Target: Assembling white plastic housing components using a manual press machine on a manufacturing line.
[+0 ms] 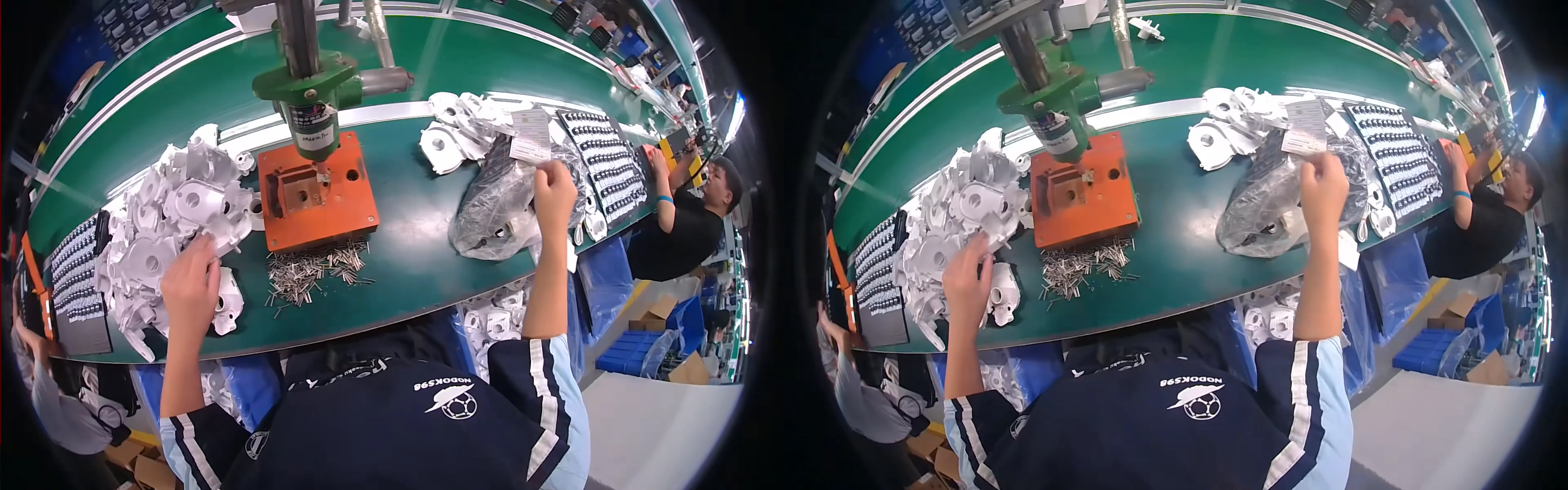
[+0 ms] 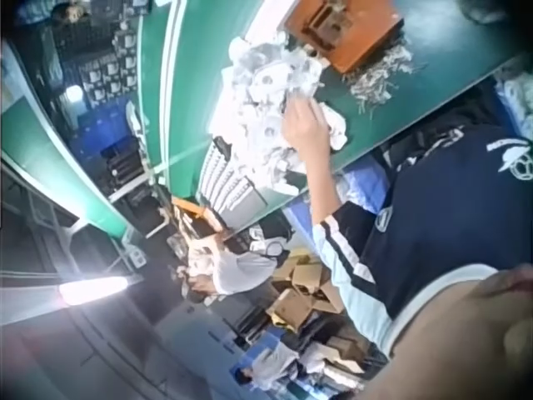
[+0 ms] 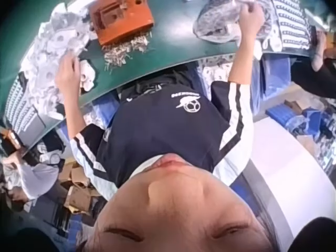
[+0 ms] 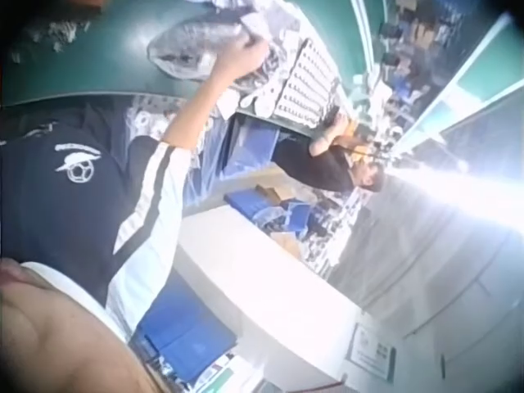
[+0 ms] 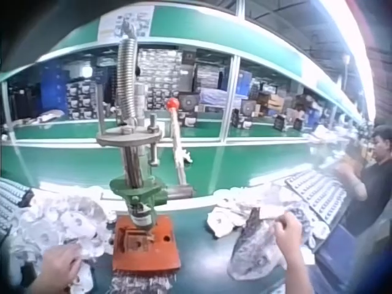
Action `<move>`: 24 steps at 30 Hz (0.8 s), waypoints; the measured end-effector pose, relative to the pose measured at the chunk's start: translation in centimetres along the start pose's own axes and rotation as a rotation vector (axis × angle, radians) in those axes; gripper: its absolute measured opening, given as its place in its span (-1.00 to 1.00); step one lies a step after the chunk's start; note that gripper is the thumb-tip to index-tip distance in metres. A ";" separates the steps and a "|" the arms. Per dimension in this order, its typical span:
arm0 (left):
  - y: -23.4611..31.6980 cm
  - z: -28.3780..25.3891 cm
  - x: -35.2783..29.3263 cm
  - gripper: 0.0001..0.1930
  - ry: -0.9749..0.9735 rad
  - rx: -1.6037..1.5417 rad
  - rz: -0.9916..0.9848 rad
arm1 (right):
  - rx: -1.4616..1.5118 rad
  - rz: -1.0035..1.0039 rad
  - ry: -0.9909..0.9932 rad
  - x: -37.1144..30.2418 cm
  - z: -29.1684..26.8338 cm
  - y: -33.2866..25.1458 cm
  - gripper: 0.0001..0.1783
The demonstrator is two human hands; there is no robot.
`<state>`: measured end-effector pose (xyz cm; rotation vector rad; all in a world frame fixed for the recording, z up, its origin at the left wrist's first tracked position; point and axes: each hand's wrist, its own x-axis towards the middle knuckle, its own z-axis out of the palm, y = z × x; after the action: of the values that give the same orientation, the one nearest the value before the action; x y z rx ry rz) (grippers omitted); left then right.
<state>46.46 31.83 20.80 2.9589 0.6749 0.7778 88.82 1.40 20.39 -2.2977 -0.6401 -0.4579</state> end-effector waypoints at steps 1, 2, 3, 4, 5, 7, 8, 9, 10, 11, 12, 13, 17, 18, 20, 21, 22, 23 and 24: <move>0.3 -0.3 0.3 -0.75 0.035 -0.047 0.021 | -0.036 0.044 -0.055 -0.6 -0.7 0.1 -0.84; 0.8 -0.2 1.0 -0.75 0.035 -0.048 0.021 | -0.037 0.043 -0.055 -1.3 -1.1 1.1 -0.84; 1.2 0.0 1.8 -0.76 0.060 -0.055 0.087 | -0.108 0.020 -0.275 -2.1 -1.1 2.7 -0.84; 1.8 0.3 2.6 -0.76 0.082 -0.057 0.153 | -0.176 -0.004 -0.498 -3.0 -0.9 3.5 -0.83; 2.3 0.8 3.1 -0.76 0.094 -0.048 0.188 | -0.199 0.010 -0.571 -4.0 -0.4 2.9 -0.80; 3.1 2.5 4.1 -0.79 0.124 -0.029 0.251 | -0.168 0.023 -0.621 -6.2 0.6 1.5 -0.78; 3.2 3.2 4.6 -0.81 0.144 -0.014 0.273 | -0.156 0.025 -0.585 -6.7 0.6 0.8 -0.78; 3.2 3.9 5.3 -0.82 0.165 -0.008 0.279 | -0.155 0.037 -0.542 -7.2 0.1 0.4 -0.78; 3.1 4.4 5.8 -0.84 0.182 0.011 0.279 | -0.139 0.021 -0.545 -7.6 0.2 0.7 -0.80; 2.8 4.7 6.1 -0.86 0.199 0.026 0.255 | -0.128 0.025 -0.541 -7.8 -0.1 0.4 -0.80; 2.5 4.8 6.3 -0.86 0.199 0.041 0.242 | -0.117 0.029 -0.538 -7.9 -0.3 0.0 -0.81; 2.3 5.1 6.7 -0.86 0.202 0.020 0.248 | -0.088 0.034 -0.528 -8.0 -0.4 0.8 -0.82; 3.2 4.3 6.7 -0.88 0.168 0.010 0.315 | 0.106 0.145 -0.614 -8.6 -0.2 2.5 -0.88; 3.5 4.4 6.6 -0.89 0.169 0.011 0.352 | 0.103 0.144 -0.617 -8.6 -0.1 2.4 -0.88; 3.6 5.3 6.6 -0.89 0.192 0.013 0.344 | 0.134 0.115 -0.615 -8.4 0.3 2.1 -0.89; 3.6 5.9 6.5 -0.89 0.214 0.012 0.342 | 0.134 0.112 -0.618 -8.4 0.4 2.2 -0.89; 3.5 6.4 6.6 -0.89 0.214 0.011 0.340 | 0.150 0.124 -0.620 -8.3 0.5 2.3 -0.90; 3.5 6.8 6.6 -0.89 0.190 -0.010 0.332 | 0.167 0.136 -0.621 -8.3 0.6 2.5 -0.90; 3.3 7.1 6.6 -0.89 0.167 -0.030 0.325 | 0.165 0.135 -0.622 -8.2 0.7 2.7 -0.90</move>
<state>56.35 32.21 18.06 3.0394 0.1801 1.0521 83.75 -2.40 14.52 -2.2952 -0.7712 0.3823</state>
